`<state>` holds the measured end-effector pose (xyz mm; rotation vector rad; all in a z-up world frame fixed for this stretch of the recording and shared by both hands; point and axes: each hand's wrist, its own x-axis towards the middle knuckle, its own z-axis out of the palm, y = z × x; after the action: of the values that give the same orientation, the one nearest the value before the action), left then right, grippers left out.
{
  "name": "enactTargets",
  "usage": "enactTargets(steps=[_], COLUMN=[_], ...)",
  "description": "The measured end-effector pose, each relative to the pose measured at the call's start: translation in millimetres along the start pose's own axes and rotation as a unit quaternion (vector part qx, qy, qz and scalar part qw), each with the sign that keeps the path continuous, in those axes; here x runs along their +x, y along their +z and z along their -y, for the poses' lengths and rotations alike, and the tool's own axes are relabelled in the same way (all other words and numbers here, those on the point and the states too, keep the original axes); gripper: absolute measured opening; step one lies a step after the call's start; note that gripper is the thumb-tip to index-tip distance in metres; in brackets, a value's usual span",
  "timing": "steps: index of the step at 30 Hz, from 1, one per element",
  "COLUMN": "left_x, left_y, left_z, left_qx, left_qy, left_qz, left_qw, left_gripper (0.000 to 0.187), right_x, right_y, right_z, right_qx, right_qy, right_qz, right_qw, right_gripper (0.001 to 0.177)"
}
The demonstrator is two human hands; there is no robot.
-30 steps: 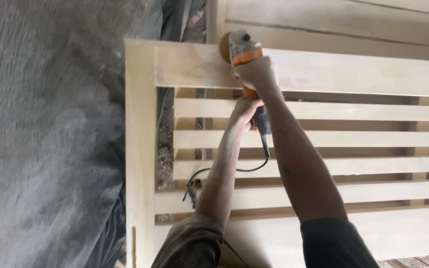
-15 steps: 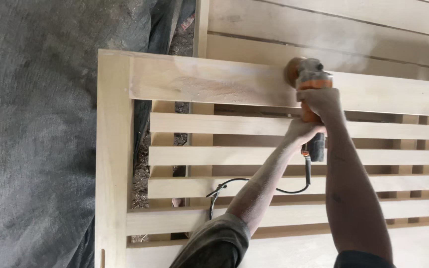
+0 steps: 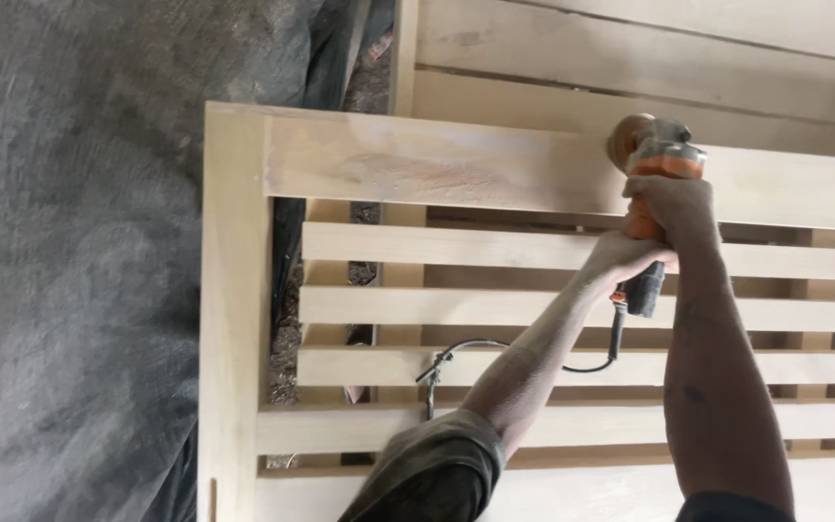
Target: The person uses a power sander to smooth the surface of a wooden headboard or bench back, then removes the sanding disc and inspects the equipment by hand.
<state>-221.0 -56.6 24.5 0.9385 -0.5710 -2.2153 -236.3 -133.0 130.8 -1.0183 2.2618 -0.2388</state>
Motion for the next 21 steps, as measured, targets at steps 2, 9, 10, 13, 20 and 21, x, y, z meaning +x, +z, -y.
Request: enactTargets(steps=[2,9,10,13,20,21], left_x=[-14.6,-97.4,-108.9,-133.3,-167.1,-169.4], left_y=[-25.5,-109.0,-119.6,-144.1,-185.5,-190.1], left_z=[-1.8,-15.3,-16.9,-21.2,-19.1,-15.3], left_qx=[-0.013,-0.061,-0.073,-0.081,-0.102,-0.118], left_qy=[0.022,0.027,0.018,0.019,0.027,0.035], left_qz=[-0.005,-0.083,-0.082,-0.099,-0.146,-0.150], left_qw=[1.000,0.994,0.994,0.992,0.984,0.981], left_gripper=[0.040,0.040,0.040,0.040,0.044,0.045], right_x=[-9.5,-56.9,-67.4,-88.7,-132.6,-136.5], right_y=[22.9,117.3,127.5,156.9,199.5,205.2], right_z=[8.1,46.5,48.2,61.4,85.2,89.2], right_qx=[-0.033,-0.109,-0.114,-0.108,-0.126,-0.120], right_qy=[-0.020,-0.115,-0.115,-0.128,-0.142,-0.140], right_qz=[0.009,0.055,0.059,0.081,0.098,0.112], right_qw=[0.999,0.986,0.985,0.983,0.977,0.976], right_gripper=[0.042,0.050,0.049,0.046,0.042,0.042])
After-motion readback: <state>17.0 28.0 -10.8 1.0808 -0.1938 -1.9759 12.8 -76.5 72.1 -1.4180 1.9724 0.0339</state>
